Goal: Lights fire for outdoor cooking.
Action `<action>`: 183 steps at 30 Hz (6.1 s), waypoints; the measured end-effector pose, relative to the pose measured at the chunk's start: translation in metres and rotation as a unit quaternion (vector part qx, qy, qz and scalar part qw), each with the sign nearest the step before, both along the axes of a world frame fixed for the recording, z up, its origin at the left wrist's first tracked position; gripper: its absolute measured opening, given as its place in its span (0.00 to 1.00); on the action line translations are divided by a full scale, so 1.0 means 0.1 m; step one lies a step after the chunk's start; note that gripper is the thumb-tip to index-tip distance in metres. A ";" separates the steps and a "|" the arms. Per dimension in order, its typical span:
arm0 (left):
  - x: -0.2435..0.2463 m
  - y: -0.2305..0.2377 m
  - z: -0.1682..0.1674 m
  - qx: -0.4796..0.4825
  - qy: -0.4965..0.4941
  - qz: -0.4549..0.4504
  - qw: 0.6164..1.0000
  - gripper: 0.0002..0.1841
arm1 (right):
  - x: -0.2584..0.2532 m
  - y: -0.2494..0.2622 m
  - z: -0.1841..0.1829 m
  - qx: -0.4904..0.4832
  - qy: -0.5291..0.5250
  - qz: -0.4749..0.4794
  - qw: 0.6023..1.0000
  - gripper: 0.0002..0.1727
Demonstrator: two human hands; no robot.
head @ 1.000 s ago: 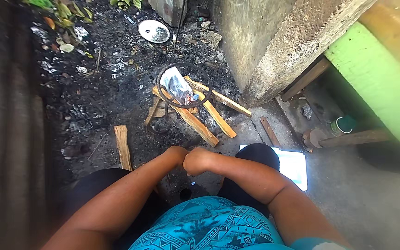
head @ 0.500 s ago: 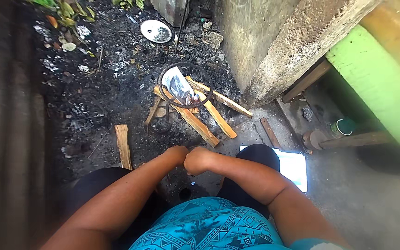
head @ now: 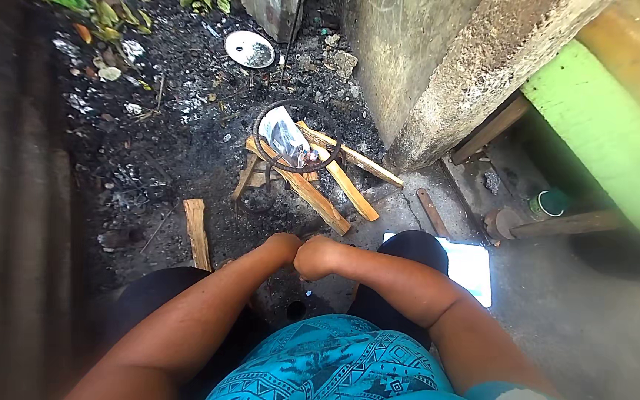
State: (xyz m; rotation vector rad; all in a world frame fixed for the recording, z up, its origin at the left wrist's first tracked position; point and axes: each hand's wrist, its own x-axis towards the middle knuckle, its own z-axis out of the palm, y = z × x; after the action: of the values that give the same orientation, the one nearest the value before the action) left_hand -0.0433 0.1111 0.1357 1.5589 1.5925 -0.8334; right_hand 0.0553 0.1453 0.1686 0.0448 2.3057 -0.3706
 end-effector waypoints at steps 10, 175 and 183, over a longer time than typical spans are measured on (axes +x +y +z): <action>0.00 -0.01 0.00 0.005 -0.002 -0.001 1.000 0.18 | -0.01 -0.01 0.00 0.004 -0.003 0.004 1.000 0.22; 0.04 -0.01 0.00 -0.005 0.022 -0.017 1.000 0.20 | 0.01 -0.03 -0.01 0.003 -0.007 0.009 1.000 0.21; 0.04 -0.01 -0.02 -0.011 0.033 -0.026 0.999 0.26 | 0.01 -0.02 -0.03 -0.003 -0.003 0.016 1.000 0.22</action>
State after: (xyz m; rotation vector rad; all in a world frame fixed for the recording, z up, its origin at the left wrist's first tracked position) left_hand -0.0395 0.1097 0.1336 1.5778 1.5906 -0.9358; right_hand 0.0561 0.1433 0.1653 0.0056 2.2964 -0.3594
